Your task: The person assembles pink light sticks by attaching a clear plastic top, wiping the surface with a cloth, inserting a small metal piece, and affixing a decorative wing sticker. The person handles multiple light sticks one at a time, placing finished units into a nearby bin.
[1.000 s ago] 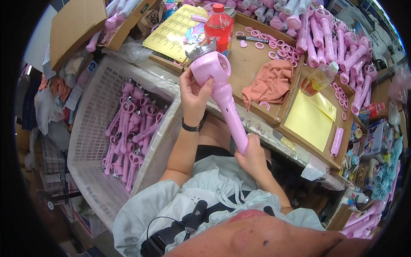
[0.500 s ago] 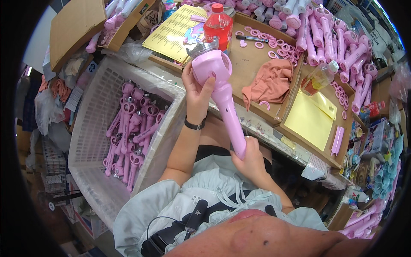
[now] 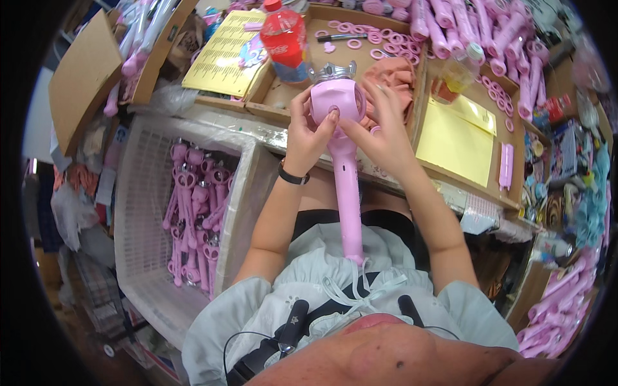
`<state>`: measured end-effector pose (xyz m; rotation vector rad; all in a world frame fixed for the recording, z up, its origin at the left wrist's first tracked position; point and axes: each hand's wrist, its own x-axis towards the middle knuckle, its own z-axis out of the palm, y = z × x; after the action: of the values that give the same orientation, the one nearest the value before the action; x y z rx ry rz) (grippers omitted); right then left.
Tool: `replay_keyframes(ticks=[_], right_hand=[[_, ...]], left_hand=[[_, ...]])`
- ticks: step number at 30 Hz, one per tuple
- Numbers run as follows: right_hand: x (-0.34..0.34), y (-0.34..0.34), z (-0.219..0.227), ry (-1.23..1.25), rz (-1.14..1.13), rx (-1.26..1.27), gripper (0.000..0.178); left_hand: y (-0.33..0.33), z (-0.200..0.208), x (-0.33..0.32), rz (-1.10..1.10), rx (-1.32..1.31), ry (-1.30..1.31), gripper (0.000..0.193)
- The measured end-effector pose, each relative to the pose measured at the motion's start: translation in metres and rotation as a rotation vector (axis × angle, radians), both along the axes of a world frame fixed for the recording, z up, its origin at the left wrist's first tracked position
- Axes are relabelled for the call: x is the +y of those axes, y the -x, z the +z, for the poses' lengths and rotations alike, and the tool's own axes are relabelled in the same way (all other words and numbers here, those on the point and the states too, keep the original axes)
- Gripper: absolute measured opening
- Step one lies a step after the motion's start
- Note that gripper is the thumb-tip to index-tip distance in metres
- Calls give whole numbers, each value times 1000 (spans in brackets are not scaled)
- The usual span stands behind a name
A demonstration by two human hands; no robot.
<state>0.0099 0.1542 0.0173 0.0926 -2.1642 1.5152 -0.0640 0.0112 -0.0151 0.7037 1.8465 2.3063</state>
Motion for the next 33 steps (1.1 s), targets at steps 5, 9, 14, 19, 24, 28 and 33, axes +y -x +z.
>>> replay_keyframes(ticks=[5, 9, 14, 19, 24, 28, 33], right_hand=[[18, 47, 3, -297, 25, -90, 68], [28, 43, 2, -332, 46, -41, 68], [33, 41, 1, -307, 90, -43, 64], [34, 39, -6, -296, 25, -22, 65], [31, 33, -12, -221, -19, -19, 64], [24, 28, -14, -239, -57, -117, 57], [22, 29, -23, -112, -82, -31, 57]], left_hand=[[16, -3, 1, -22, 45, 103, 53], [24, -6, -1, -99, 75, 199, 52], [27, -6, 1, -159, 47, 175, 52], [24, -4, 1, -150, 42, 150, 54], [23, 1, -4, -212, -56, 136, 58], [19, -2, -1, -160, -46, 140, 59], [14, -6, 6, -84, 49, 162, 57]])
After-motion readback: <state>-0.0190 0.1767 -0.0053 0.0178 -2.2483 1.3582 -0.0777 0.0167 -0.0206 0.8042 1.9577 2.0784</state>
